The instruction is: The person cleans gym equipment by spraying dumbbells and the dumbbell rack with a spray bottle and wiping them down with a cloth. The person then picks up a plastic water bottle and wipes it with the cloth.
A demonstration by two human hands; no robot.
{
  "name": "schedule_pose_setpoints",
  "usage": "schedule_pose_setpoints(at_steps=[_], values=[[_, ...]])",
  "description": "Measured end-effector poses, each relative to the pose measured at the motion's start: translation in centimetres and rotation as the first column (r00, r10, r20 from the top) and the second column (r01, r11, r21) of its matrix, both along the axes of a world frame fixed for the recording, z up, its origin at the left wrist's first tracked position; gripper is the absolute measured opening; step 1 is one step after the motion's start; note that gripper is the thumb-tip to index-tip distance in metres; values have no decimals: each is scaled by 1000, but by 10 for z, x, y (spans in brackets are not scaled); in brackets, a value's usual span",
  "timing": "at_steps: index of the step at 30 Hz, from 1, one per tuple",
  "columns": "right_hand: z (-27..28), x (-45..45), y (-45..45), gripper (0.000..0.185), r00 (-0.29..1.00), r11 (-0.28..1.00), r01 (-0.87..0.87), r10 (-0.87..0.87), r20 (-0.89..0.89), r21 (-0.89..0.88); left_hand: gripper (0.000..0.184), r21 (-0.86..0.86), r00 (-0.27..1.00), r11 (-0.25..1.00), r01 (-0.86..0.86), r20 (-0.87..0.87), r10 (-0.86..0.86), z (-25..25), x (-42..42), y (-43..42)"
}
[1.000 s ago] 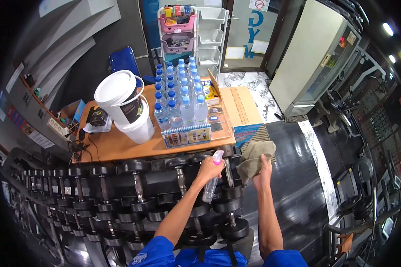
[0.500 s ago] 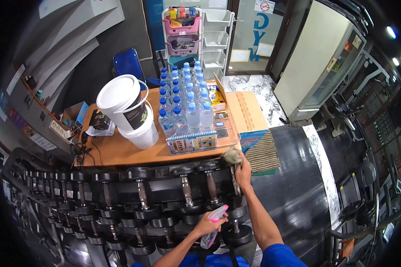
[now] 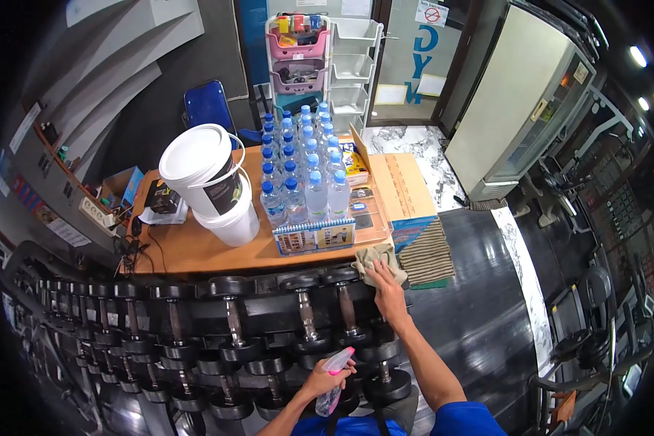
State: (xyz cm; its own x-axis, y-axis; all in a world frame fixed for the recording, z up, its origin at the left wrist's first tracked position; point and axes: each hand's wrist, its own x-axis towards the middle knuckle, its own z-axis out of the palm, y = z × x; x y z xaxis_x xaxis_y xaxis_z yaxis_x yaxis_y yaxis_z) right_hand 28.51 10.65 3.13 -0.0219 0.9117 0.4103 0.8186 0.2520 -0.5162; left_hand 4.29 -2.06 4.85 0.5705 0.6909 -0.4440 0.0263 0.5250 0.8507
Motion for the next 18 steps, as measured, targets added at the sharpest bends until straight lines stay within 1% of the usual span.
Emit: schedule_pose_setpoints(at_steps=[1,4,7,9,10,11,14,15,18], values=[[0,0,-6,57,1000,1000,-10,9,-28,-27,24,2,1000,1000,-6,12,6,0,1,0],[2,6,-24,58,979,993,-44,21,-204,-110,23,4,999,1000,-13,31,13,4,2,0],[1,22,-34,55,891,934,-16,-149,-430,-357,26,19,999,1000,-3,40,2,7,2,0],[-2,28,-35,51,801,969,109,-218,-557,-222,32,44,998,999,8,68,-11,2,0,-2],[-5,32,-31,50,748,972,178,-235,-620,-154,32,35,998,999,-8,63,5,3,1,-1],[-13,35,-24,45,631,949,281,-295,-717,-143,32,24,998,999,-22,58,21,4,1,-3],[-2,37,0,43,465,861,488,-394,-793,-142,31,16,998,999,-41,58,40,4,3,-5],[10,33,6,43,422,856,491,-395,-816,-161,30,18,997,999,-42,59,41,3,3,-6],[6,26,20,45,714,911,407,-361,-600,-64,29,39,999,999,32,34,-33,-4,0,-6]])
